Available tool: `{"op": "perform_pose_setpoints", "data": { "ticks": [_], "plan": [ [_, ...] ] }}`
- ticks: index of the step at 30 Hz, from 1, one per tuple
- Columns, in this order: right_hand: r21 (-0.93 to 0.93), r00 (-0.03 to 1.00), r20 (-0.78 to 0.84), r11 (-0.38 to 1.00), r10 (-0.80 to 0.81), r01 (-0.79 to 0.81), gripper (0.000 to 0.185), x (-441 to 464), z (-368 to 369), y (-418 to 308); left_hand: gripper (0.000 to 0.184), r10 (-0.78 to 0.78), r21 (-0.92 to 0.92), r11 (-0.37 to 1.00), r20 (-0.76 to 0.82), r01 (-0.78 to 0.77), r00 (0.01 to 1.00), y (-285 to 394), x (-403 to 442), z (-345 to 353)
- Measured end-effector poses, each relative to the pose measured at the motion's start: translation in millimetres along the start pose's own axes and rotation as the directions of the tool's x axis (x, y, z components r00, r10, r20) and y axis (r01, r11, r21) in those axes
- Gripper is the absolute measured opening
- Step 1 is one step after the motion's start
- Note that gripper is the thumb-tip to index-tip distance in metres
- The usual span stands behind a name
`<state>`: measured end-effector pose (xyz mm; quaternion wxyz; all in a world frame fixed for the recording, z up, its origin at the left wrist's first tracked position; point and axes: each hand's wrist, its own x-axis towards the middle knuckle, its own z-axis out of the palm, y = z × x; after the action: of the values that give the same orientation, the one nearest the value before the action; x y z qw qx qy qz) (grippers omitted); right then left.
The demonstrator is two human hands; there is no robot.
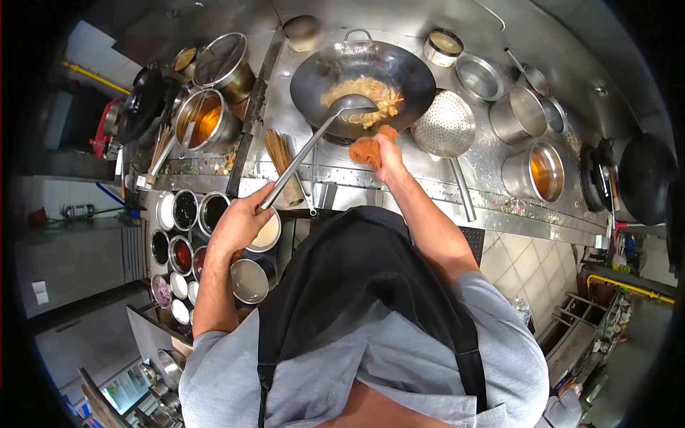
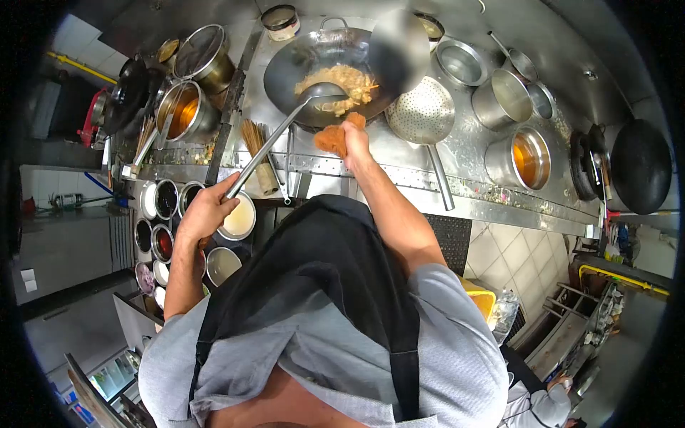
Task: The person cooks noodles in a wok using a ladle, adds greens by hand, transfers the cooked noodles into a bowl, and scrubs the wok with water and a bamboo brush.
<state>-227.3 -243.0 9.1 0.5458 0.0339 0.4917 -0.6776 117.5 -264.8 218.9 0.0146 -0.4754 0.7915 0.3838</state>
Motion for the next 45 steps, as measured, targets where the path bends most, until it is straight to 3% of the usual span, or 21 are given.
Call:
{"op": "perform_pose_setpoints", "data": {
  "ticks": [6,9,12,16,19,24,25,29,32,35,38,41,44,45],
  "plan": [
    [-0.076,0.984,0.162,0.995,0.069,-0.057,0.033,36,-15,5,0.057,0.041,-0.072,0.997,0.022,-0.039,0.999,5,27,24],
    [-0.078,0.993,0.113,0.997,0.012,-0.003,0.032,32,-10,5,0.056,0.14,-0.043,0.989,-0.048,-0.143,0.989,-16,58,57],
    [-0.129,0.993,0.114,0.992,0.024,-0.009,0.029,38,-13,7,0.055,0.046,-0.04,0.998,-0.044,-0.047,0.998,-8,77,61],
    [-0.143,0.992,0.129,0.99,0.006,0.013,0.034,32,-13,4,0.06,-0.014,-0.462,0.887,-0.028,0.0,1.0,-9,114,63],
    [-0.134,0.995,0.101,0.991,0.017,-0.003,0.036,44,-15,10,0.064,0.09,-0.344,0.933,-0.071,-0.109,0.993,9,163,57],
    [-0.21,0.993,0.096,0.977,0.063,-0.041,0.037,46,-19,8,0.064,0.089,-0.242,0.96,-0.216,-0.141,0.972,9,254,88],
    [-0.212,0.995,0.086,0.976,0.058,-0.038,0.037,45,-18,8,0.064,0.054,-0.261,0.96,-0.185,-0.102,0.981,8,259,93],
    [-0.209,0.995,0.077,0.977,0.061,-0.044,0.036,44,-16,7,0.069,0.203,-0.166,0.965,-0.029,-0.205,0.979,-42,263,106],
    [-0.156,0.996,0.052,0.986,0.073,-0.064,0.034,35,-8,3,0.069,0.402,0.057,0.915,-0.047,-0.399,0.914,-68,223,87],
    [-0.235,0.995,0.039,0.969,0.092,-0.08,0.033,54,-19,10,0.07,0.185,0.257,0.948,0.027,-0.186,0.982,-60,165,38],
    [-0.193,0.995,0.025,0.977,0.1,-0.094,0.034,42,-10,5,0.069,0.289,0.494,0.843,-0.083,-0.212,0.954,-71,128,11],
    [-0.237,0.986,0.047,0.961,0.158,-0.142,0.028,34,-8,-4,0.064,0.32,0.469,0.848,-0.08,-0.248,0.944,-69,88,4],
    [-0.054,0.992,-0.124,0.998,0.032,-0.039,0.024,-22,24,-16,0.059,0.14,0.047,0.989,0.056,-0.142,0.989,-57,40,-8],
    [0.035,0.994,-0.105,0.999,0.019,-0.015,0.023,-29,29,-14,0.059,0.02,0.006,1.0,0.132,-0.021,0.991,-37,31,-21]
  ]
}}
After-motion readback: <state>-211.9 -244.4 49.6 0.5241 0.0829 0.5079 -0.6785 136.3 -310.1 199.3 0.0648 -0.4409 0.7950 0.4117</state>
